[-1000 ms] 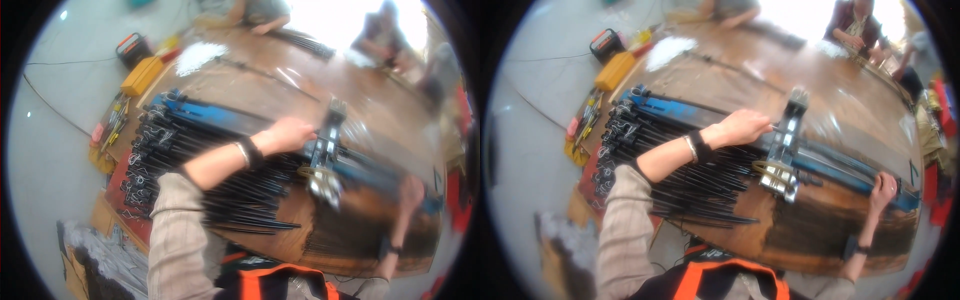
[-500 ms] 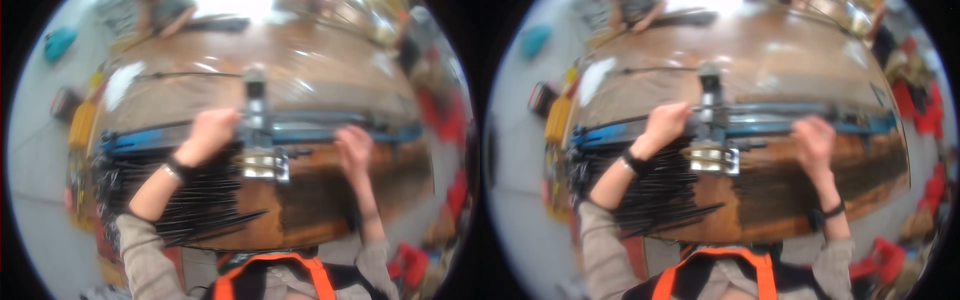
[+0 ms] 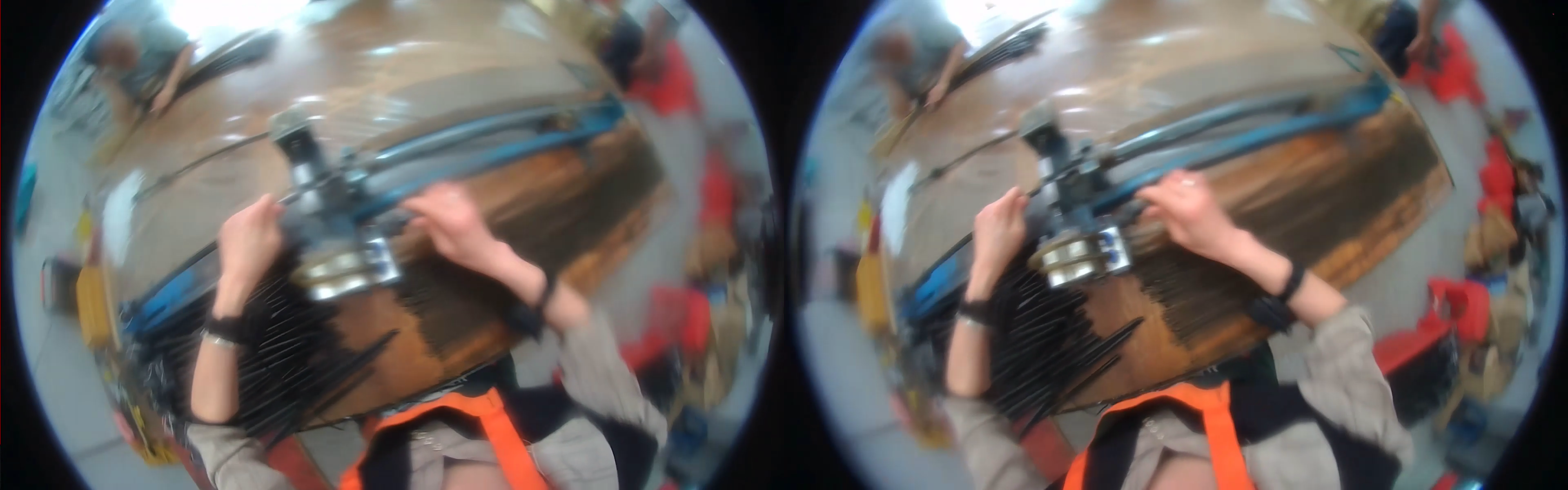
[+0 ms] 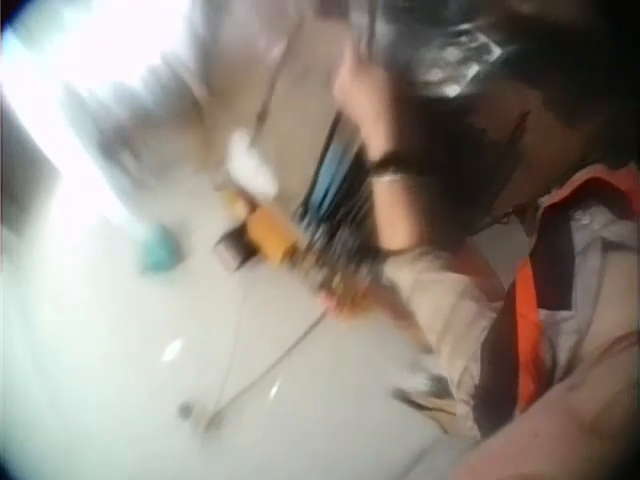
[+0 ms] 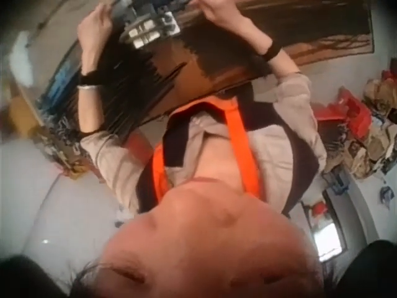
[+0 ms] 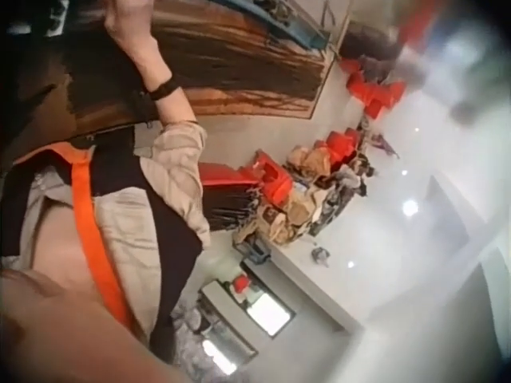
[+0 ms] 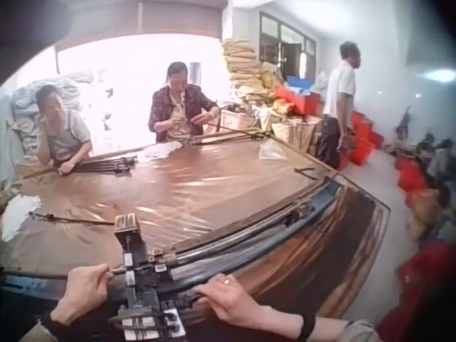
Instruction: Feeding and processing metal rods using a manual press machine.
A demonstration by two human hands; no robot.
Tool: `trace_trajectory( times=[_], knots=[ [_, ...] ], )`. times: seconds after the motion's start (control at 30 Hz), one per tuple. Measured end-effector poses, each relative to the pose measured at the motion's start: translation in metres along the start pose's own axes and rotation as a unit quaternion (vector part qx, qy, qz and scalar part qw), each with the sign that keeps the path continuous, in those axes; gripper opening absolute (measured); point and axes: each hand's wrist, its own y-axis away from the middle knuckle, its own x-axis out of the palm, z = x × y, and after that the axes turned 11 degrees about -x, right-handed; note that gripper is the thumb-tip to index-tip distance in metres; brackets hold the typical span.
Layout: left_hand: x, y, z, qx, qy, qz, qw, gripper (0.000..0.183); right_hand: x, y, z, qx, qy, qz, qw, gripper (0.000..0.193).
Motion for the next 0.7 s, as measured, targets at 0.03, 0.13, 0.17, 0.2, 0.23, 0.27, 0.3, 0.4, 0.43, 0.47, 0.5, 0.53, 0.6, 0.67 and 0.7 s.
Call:
trace_trajectory(
  times=[0.03, 0.13, 0.17, 0.2, 0.23, 0.27, 0.3, 0.4, 0.43, 0.47, 0.5, 0.53, 0.6, 0.67, 0.7],
  knots=[
    [-0.002, 0.001, 0.004, -0.005, -0.013, -0.007, 1.0, 0.016, 0.003, -0.006, 0.0, 0.016, -0.05, 0.006, 0.999, 0.022],
    [0.004, 0.004, 0.009, 0.034, -0.008, -0.043, 0.998, 0.014, 0.007, -0.01, 0.0, 0.047, -0.097, 0.003, 0.994, 0.021],
    [0.006, 0.003, 0.01, 0.037, -0.004, -0.041, 0.998, 0.014, 0.011, -0.007, 0.0, 0.053, -0.112, -0.002, 0.992, 0.022],
    [0.008, 0.0, 0.01, 0.059, 0.0, -0.06, 0.996, 0.013, 0.012, -0.005, 0.0, 0.057, -0.128, -0.008, 0.99, 0.023],
    [0.009, -0.003, 0.01, 0.08, 0.003, -0.082, 0.993, 0.012, 0.01, -0.002, -0.002, 0.056, -0.125, -0.008, 0.991, 0.023],
    [0.009, -0.006, 0.008, 0.102, 0.004, -0.105, 0.989, 0.011, 0.003, -0.001, -0.008, 0.086, -0.13, 0.037, 0.987, 0.027],
    [0.009, -0.003, 0.003, 0.098, 0.0, -0.115, 0.989, 0.011, -0.004, -0.001, -0.012, 0.109, -0.14, 0.084, 0.981, 0.032],
    [0.007, 0.003, 0.016, 0.194, 0.0, -0.153, 0.969, 0.009, -0.025, 0.006, 0.009, 0.119, -0.003, 0.285, 0.951, 0.052],
    [0.009, 0.001, 0.027, 0.211, -0.01, -0.154, 0.965, 0.008, -0.026, 0.026, 0.014, 0.124, 0.005, 0.318, 0.94, 0.062],
    [0.017, -0.004, 0.037, 0.203, -0.021, -0.18, 0.962, 0.008, -0.022, 0.05, 0.018, 0.125, -0.01, 0.335, 0.934, 0.059],
    [0.022, -0.01, 0.053, 0.207, -0.036, -0.188, 0.959, 0.005, -0.017, 0.064, 0.007, 0.127, -0.028, 0.355, 0.926, 0.056],
    [0.02, -0.011, 0.071, 0.215, -0.051, -0.181, 0.958, 0.003, -0.016, 0.058, 0.003, 0.115, -0.031, 0.352, 0.928, 0.056],
    [0.012, -0.002, 0.075, 0.218, -0.128, -0.253, 0.934, 0.007, -0.01, 0.05, -0.004, 0.057, -0.066, 0.341, 0.936, 0.048],
    [0.01, 0.0, 0.061, 0.158, -0.193, -0.338, 0.907, 0.015, -0.007, 0.044, -0.019, 0.042, -0.089, 0.321, 0.942, 0.041],
    [0.008, 0.01, 0.056, 0.109, -0.195, -0.334, 0.916, 0.019, -0.014, 0.041, -0.019, 0.068, -0.095, 0.301, 0.947, 0.038]
  ],
)
